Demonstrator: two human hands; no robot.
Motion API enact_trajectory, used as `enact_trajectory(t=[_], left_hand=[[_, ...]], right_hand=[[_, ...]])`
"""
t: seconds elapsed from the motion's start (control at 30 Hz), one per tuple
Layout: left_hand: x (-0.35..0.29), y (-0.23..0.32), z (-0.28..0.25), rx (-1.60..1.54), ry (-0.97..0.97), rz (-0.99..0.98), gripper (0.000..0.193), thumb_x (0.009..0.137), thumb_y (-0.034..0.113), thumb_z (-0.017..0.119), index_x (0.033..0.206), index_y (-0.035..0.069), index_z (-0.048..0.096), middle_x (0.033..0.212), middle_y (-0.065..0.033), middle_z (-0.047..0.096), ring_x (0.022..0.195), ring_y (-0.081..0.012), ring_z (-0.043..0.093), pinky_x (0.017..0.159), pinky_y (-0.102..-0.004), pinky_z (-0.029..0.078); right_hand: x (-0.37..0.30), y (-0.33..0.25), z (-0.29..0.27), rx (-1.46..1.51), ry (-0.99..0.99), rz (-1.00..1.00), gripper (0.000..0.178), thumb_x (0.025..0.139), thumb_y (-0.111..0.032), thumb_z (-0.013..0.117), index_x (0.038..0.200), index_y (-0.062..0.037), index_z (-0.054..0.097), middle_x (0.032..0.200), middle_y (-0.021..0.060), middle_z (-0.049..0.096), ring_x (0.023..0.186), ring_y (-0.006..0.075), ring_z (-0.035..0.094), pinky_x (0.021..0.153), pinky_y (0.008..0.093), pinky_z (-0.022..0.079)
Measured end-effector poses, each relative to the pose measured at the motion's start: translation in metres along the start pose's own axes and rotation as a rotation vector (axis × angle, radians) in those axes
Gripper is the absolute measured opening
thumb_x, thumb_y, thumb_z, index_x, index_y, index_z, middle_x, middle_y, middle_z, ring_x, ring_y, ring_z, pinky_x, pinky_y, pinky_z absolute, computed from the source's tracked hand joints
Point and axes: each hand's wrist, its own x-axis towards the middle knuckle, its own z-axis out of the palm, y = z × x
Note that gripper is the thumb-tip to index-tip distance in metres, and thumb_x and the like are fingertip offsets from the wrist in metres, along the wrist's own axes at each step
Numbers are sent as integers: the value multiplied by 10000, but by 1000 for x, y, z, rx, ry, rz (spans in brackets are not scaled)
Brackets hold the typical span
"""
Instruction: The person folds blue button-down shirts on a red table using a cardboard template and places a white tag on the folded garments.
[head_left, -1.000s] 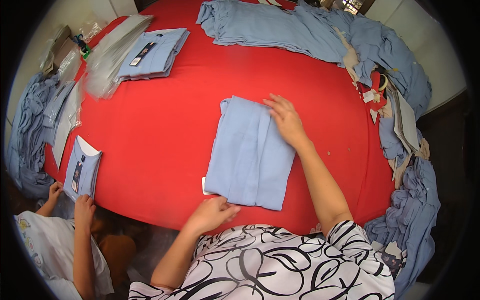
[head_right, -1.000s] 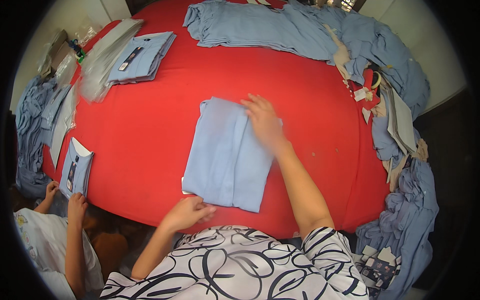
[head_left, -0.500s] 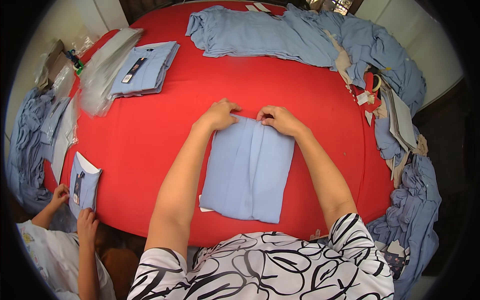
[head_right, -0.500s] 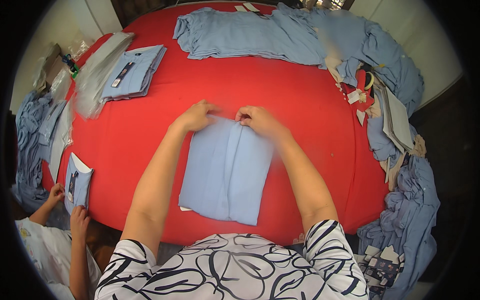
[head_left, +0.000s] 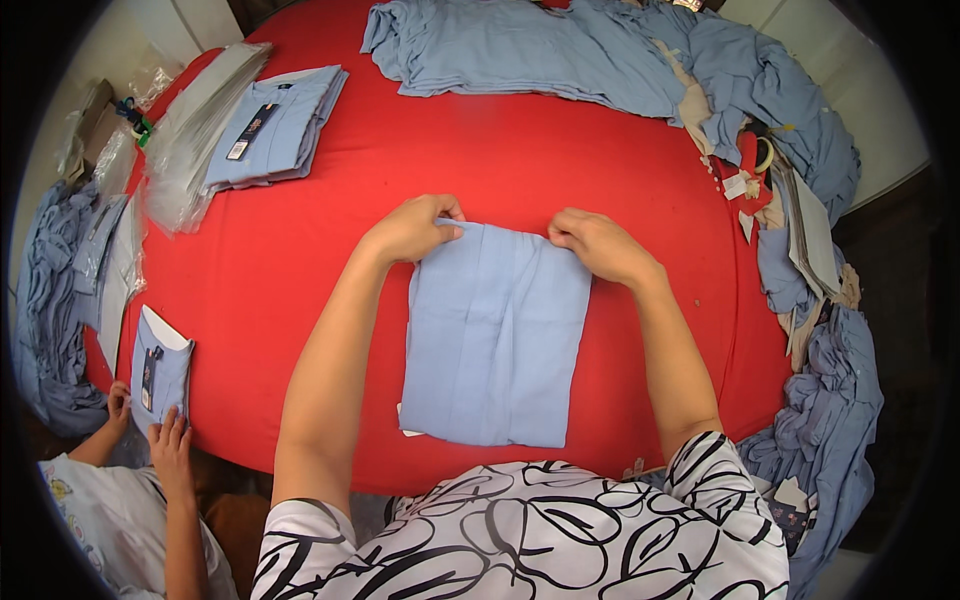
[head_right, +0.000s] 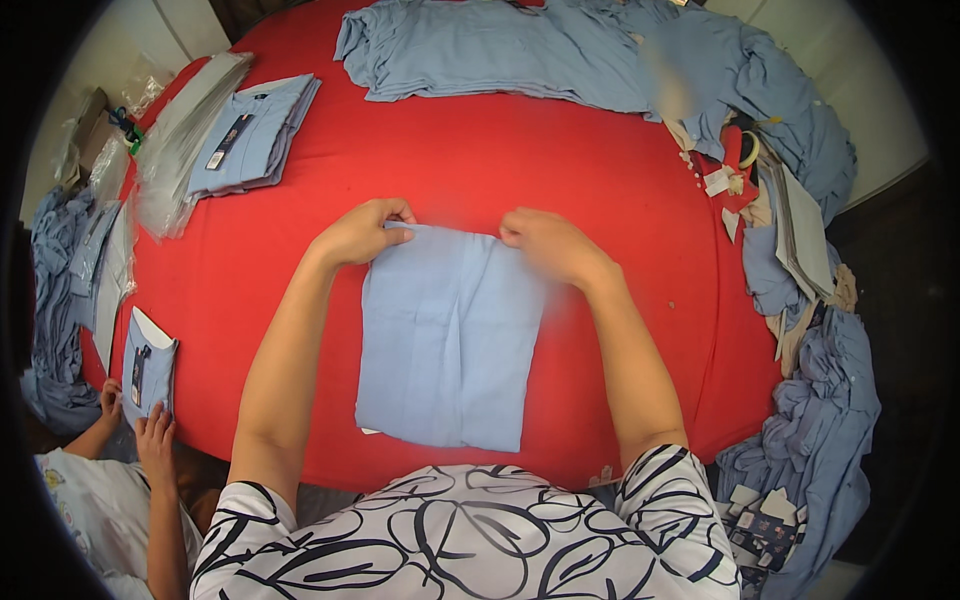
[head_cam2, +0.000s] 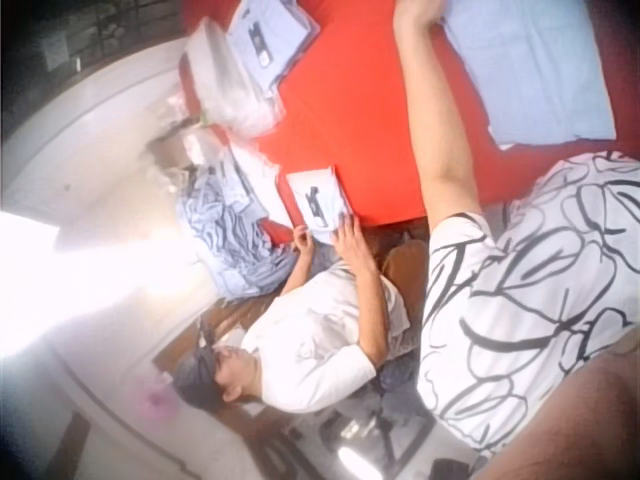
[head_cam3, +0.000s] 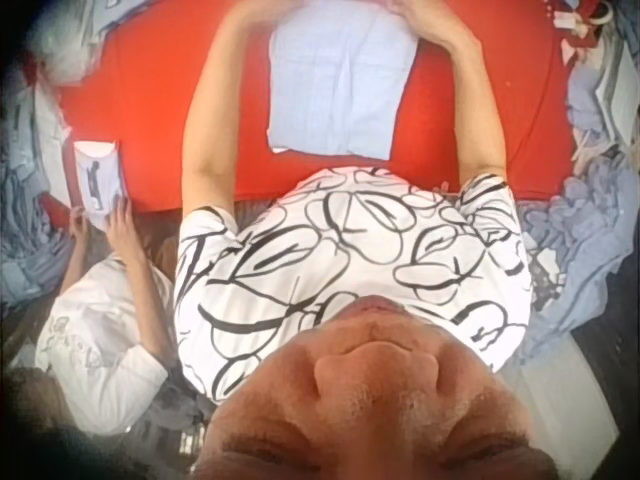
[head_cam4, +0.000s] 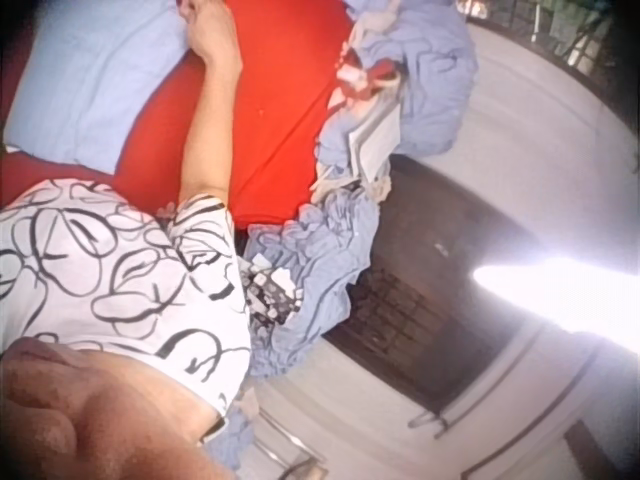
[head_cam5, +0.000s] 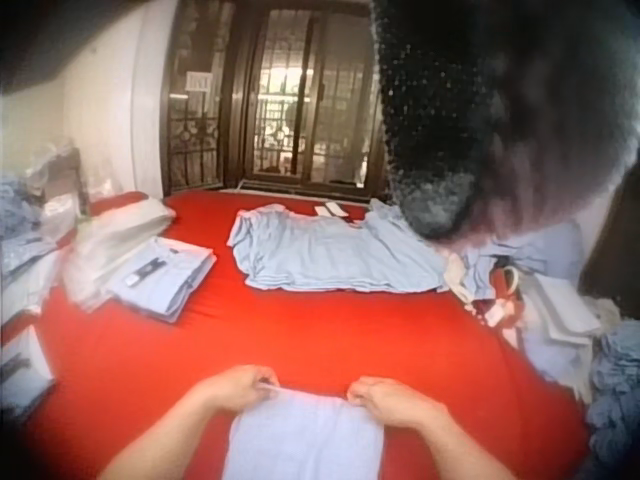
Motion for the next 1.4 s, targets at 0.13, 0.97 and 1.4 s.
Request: enact_trajectory(t=[0.13, 0.97, 1.4], left_hand=[[-16, 7, -4, 49, 76, 99, 144, 879, 116, 674, 973, 11, 642, 829, -88, 641, 785, -184, 594, 700, -342, 491], [-197, -62, 85, 410, 585, 17, 254, 883, 203, 709, 772, 3, 601, 718, -112, 564, 599, -279, 591, 558, -395, 462], [-209, -51, 61, -581, -97, -265, 313, 1019, 280, 542, 1053, -31, 553, 862, -126, 706, 717, -171, 706, 620, -273, 542]], right_hand=[[-1, -19, -19, 281, 69, 199, 191, 956, -180, 592, 1017, -7, 645, 1008, 77, 675, 942, 184, 618, 839, 321, 484], [-170, -54, 114, 342, 406, 386, 291, 858, -216, 736, 983, 36, 659, 778, 110, 643, 732, 222, 617, 684, 383, 500], [-171, -67, 83, 1093, -247, 607, 309, 998, -233, 577, 1172, 21, 554, 840, 137, 706, 551, 127, 652, 461, 232, 531]])
